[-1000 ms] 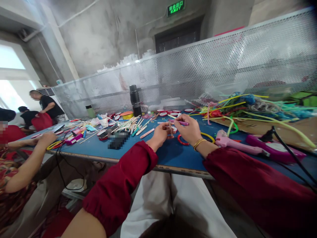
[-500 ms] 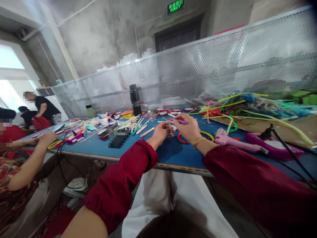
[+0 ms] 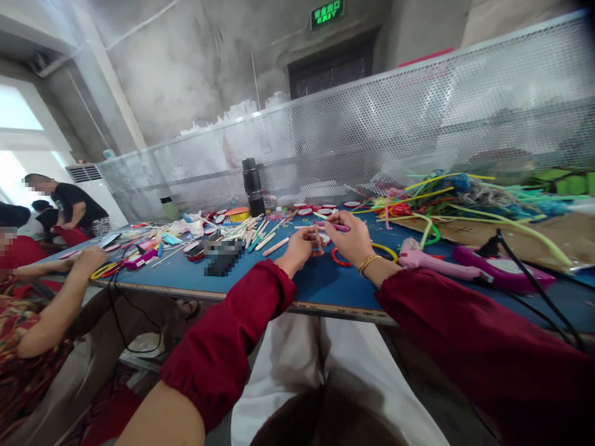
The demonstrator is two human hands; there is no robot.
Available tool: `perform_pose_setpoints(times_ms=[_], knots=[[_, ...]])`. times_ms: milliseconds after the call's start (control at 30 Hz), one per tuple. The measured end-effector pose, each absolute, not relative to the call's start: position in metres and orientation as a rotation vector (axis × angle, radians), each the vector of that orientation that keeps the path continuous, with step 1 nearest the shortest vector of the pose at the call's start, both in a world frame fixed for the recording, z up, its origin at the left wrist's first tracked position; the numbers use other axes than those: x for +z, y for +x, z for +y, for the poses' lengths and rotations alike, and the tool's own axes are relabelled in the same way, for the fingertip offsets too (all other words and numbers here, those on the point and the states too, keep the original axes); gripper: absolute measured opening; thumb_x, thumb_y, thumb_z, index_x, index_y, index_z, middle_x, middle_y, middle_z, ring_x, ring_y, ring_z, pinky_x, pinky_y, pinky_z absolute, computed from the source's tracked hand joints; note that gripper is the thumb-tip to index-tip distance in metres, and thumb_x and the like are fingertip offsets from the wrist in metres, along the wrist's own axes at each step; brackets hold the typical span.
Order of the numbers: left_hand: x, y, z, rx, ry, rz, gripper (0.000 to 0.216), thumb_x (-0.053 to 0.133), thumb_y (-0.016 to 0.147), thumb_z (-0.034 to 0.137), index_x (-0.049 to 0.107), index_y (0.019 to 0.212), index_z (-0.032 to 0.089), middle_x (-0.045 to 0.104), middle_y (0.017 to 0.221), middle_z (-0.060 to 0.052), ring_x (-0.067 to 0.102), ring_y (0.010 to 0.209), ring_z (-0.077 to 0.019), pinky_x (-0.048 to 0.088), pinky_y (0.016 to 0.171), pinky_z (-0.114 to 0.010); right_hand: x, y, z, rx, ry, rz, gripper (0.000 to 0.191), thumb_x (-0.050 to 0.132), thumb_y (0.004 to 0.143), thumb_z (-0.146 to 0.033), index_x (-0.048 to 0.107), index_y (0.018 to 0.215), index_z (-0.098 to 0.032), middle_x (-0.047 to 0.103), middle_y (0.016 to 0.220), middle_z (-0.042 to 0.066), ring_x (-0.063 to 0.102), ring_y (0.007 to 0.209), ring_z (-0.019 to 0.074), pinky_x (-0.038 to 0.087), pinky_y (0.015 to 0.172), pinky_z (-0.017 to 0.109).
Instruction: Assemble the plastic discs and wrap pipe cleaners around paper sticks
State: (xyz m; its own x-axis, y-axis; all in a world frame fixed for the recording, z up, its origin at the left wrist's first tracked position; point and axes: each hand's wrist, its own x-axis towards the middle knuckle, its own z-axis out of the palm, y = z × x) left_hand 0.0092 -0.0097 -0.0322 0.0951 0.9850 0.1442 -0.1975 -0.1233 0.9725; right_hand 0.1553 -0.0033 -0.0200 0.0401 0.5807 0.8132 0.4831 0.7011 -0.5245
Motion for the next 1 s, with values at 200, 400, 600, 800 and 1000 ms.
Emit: perform_pose_setpoints(times_ms=[200,400,600,800,1000], knots=[[-0.032,0.0089,-0.0105,1.315,1.203,0.919,0.032,0.072,0.074,0.003,0.068,0.103,0.016,0.066,0.084,-0.004,0.066,0.078,-0.015,0.058,0.079,-0.035,-0.0193,0.1548,-0.0039,0.078,-0.884,-1.588,0.007,0.061,0.082,-0.029,0.062,0.078,-0.023,0.066,0.074,0.002,0.058,0.067,0.0183,0.043,0.067,0.032],[-0.0326,0.0089,-0.0088,1.326,1.207,0.921,0.031,0.067,0.075,0.0,0.067,0.102,0.016,0.065,0.083,-0.003,0.065,0.076,-0.0142,0.058,0.076,-0.033,-0.018,0.1552,-0.0057,0.091,-0.897,-1.583,0.008,0.062,0.081,-0.028,0.062,0.075,-0.023,0.065,0.072,0.001,0.058,0.066,0.0181,0.042,0.066,0.032],[-0.0323,0.0087,-0.0093,1.331,1.212,0.911,0.028,0.072,0.075,0.003,0.069,0.1,0.016,0.064,0.081,-0.002,0.064,0.076,-0.0133,0.058,0.077,-0.032,-0.0194,0.1559,-0.0034,0.089,-0.885,-1.579,0.008,0.062,0.082,-0.029,0.062,0.076,-0.023,0.065,0.072,0.001,0.058,0.068,0.0187,0.043,0.067,0.032],[-0.0323,0.0088,-0.0092,1.327,1.2,0.905,0.026,0.073,0.075,0.003,0.069,0.097,0.016,0.064,0.082,-0.002,0.064,0.076,-0.0138,0.058,0.078,-0.034,-0.018,0.1559,-0.0039,0.074,-0.888,-1.58,0.008,0.061,0.082,-0.029,0.061,0.076,-0.023,0.065,0.072,0.002,0.057,0.066,0.0184,0.041,0.065,0.033],[-0.0316,0.0089,-0.009,1.324,1.195,0.898,0.025,0.067,0.077,0.0,0.068,0.097,0.015,0.064,0.08,-0.002,0.065,0.076,-0.0142,0.058,0.076,-0.033,-0.0176,0.1562,-0.005,0.089,-0.891,-1.569,0.009,0.062,0.082,-0.029,0.061,0.076,-0.023,0.063,0.071,0.001,0.056,0.065,0.0177,0.04,0.063,0.032]])
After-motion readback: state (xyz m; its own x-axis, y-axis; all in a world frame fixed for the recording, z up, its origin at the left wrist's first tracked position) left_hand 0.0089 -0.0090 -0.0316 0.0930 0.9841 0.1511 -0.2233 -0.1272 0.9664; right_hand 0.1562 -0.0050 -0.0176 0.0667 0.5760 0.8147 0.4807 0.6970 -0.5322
